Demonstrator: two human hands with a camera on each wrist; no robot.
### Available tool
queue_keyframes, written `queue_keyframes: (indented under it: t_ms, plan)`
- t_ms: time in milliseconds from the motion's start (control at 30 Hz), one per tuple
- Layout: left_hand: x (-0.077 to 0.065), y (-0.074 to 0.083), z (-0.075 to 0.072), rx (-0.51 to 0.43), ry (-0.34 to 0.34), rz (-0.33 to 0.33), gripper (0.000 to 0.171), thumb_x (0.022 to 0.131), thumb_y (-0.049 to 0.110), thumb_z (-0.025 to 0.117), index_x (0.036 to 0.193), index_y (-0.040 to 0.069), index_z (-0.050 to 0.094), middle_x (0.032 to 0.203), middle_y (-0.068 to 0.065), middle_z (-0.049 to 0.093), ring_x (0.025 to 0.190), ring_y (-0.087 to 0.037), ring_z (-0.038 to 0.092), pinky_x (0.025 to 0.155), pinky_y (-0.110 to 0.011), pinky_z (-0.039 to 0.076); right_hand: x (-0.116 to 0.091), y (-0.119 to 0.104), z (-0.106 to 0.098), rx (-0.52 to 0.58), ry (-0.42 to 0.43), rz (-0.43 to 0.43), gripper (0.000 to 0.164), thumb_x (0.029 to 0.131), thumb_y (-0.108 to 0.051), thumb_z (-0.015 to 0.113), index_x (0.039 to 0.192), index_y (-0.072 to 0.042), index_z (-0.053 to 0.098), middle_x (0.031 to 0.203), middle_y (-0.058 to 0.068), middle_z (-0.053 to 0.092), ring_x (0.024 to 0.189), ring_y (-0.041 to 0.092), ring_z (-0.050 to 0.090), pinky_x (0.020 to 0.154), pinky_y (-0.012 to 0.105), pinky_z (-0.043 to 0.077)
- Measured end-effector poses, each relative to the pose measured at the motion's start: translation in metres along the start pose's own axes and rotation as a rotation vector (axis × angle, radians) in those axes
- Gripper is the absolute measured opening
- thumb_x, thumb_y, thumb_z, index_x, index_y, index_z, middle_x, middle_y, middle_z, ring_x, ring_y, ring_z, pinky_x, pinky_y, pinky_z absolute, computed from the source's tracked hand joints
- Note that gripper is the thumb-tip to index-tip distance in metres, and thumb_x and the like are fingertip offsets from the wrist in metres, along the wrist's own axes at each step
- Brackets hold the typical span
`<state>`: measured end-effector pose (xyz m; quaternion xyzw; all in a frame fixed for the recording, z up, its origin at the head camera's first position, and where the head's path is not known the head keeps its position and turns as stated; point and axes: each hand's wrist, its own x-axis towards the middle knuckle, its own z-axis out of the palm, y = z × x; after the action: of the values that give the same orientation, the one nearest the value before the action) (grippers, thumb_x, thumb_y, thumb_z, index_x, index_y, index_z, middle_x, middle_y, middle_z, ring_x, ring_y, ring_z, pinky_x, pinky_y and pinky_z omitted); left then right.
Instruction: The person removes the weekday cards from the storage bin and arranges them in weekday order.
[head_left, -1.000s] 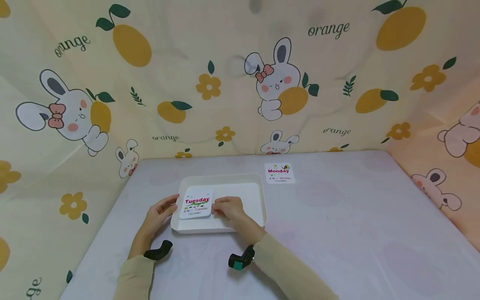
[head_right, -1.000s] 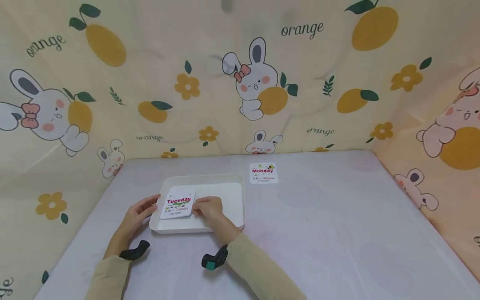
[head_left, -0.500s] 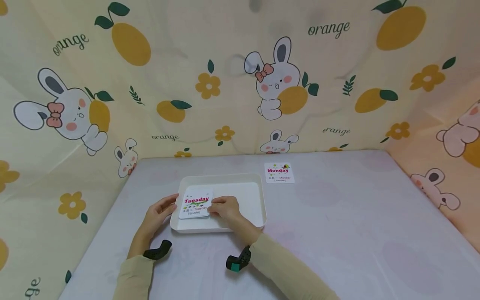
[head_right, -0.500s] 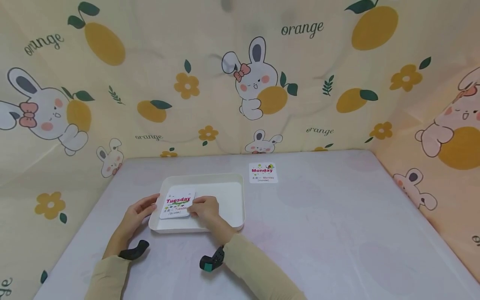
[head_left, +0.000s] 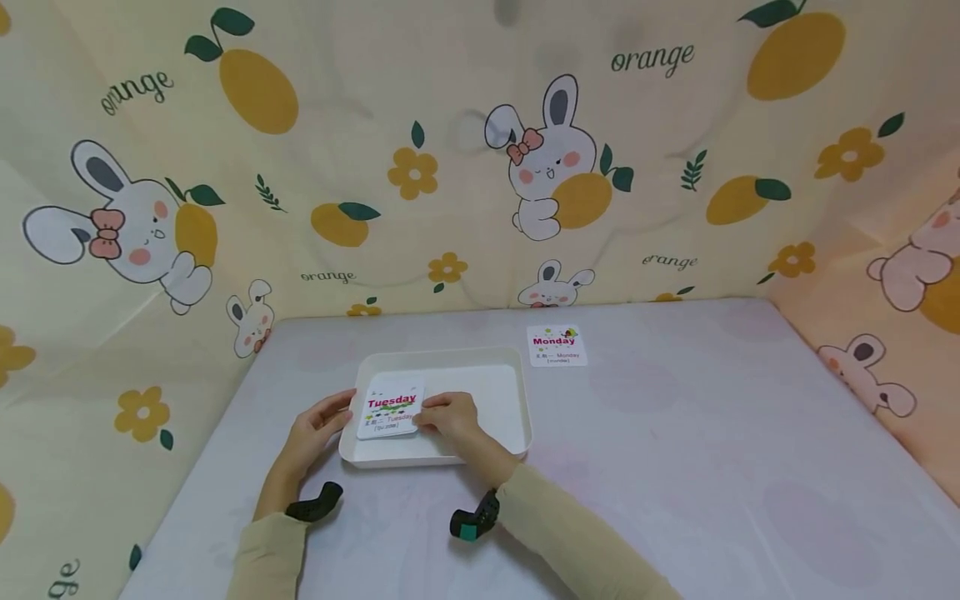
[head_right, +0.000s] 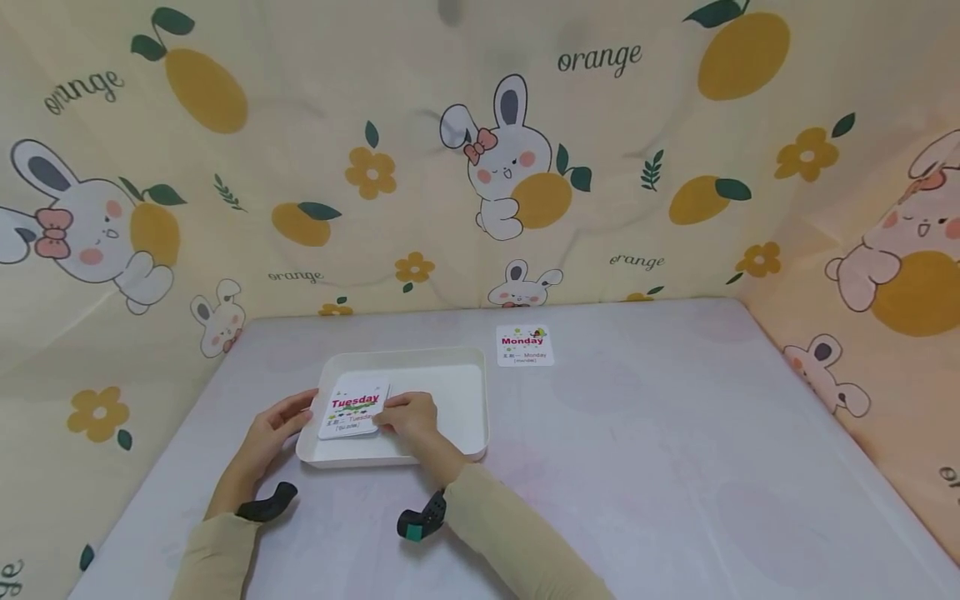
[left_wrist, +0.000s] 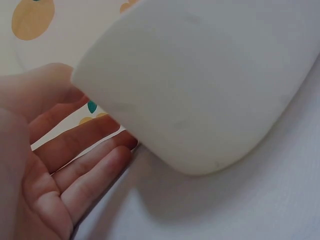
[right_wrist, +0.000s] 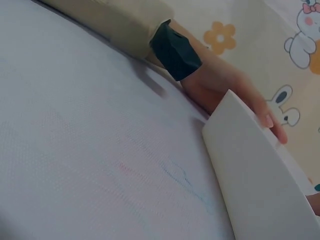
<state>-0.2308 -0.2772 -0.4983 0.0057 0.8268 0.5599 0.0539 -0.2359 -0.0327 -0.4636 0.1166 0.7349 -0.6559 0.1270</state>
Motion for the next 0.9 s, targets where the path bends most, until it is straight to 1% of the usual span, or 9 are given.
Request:
queue_keyframes:
  t_ms: [133, 300, 533, 700, 800, 900]
  plan:
    - [-0.0014, 0.0011, -0.0005, 0.003, 0.0, 0.01, 0.053, 0.096, 0.034, 0.058, 0.142, 0.009, 0.046, 0.15, -0.013, 0.045, 0.103, 0.021, 0.051, 0.09, -0.002, 0.043, -0.0001, 0.0002, 0.0029, -0.006, 0.003, 0.006, 0.023, 0.071, -0.001, 0.08, 0.092, 0.001, 0.071, 0.093, 0.012, 0.071, 0.06, 0.006, 0.059, 0.059, 0.016, 0.055]
    - [-0.0014, 0.0022, -0.0006, -0.002, 0.004, 0.004, 0.054, 0.096, 0.035, 0.058, 0.142, 0.01, 0.045, 0.151, -0.012, 0.045, 0.102, 0.022, 0.05, 0.089, -0.002, 0.044, 0.0003, -0.0012, 0.0047, -0.007, 0.011, 0.014, 0.022, 0.071, -0.001, 0.08, 0.091, 0.0, 0.071, 0.089, 0.011, 0.071, 0.057, 0.006, 0.058, 0.056, 0.016, 0.054]
    - [-0.0013, 0.0041, -0.0013, 0.005, 0.008, -0.012, 0.053, 0.096, 0.036, 0.058, 0.142, 0.012, 0.046, 0.15, -0.011, 0.046, 0.105, 0.019, 0.051, 0.091, -0.004, 0.045, -0.0008, -0.003, 0.0032, 0.013, -0.007, 0.001, 0.014, 0.073, 0.0, 0.078, 0.086, 0.0, 0.071, 0.08, 0.012, 0.072, 0.053, 0.007, 0.06, 0.053, 0.017, 0.054]
    - [-0.0008, 0.0048, -0.0022, 0.001, 0.009, -0.01, 0.054, 0.096, 0.036, 0.058, 0.143, 0.013, 0.045, 0.151, -0.011, 0.045, 0.108, 0.017, 0.051, 0.09, -0.003, 0.044, 0.0009, -0.0026, 0.0038, 0.057, 0.001, 0.03, 0.017, 0.077, 0.001, 0.074, 0.093, 0.004, 0.071, 0.082, 0.014, 0.074, 0.05, 0.006, 0.059, 0.052, 0.016, 0.053]
    - [-0.0011, 0.0037, -0.0021, 0.0, 0.001, -0.005, 0.053, 0.096, 0.035, 0.057, 0.143, 0.012, 0.045, 0.15, -0.013, 0.045, 0.109, 0.014, 0.053, 0.09, -0.004, 0.046, 0.0003, -0.0021, 0.0035, 0.066, 0.002, 0.047, 0.018, 0.078, 0.002, 0.072, 0.096, 0.005, 0.07, 0.076, 0.012, 0.072, 0.048, 0.005, 0.057, 0.048, 0.014, 0.05]
    - [-0.0007, 0.0023, -0.0012, -0.007, -0.001, -0.01, 0.051, 0.097, 0.032, 0.057, 0.142, 0.013, 0.046, 0.15, -0.012, 0.046, 0.11, 0.013, 0.055, 0.09, -0.005, 0.046, -0.0015, -0.002, 0.0023, 0.069, -0.002, 0.05, 0.019, 0.079, 0.003, 0.07, 0.097, 0.007, 0.069, 0.068, 0.009, 0.069, 0.046, 0.006, 0.056, 0.045, 0.014, 0.049]
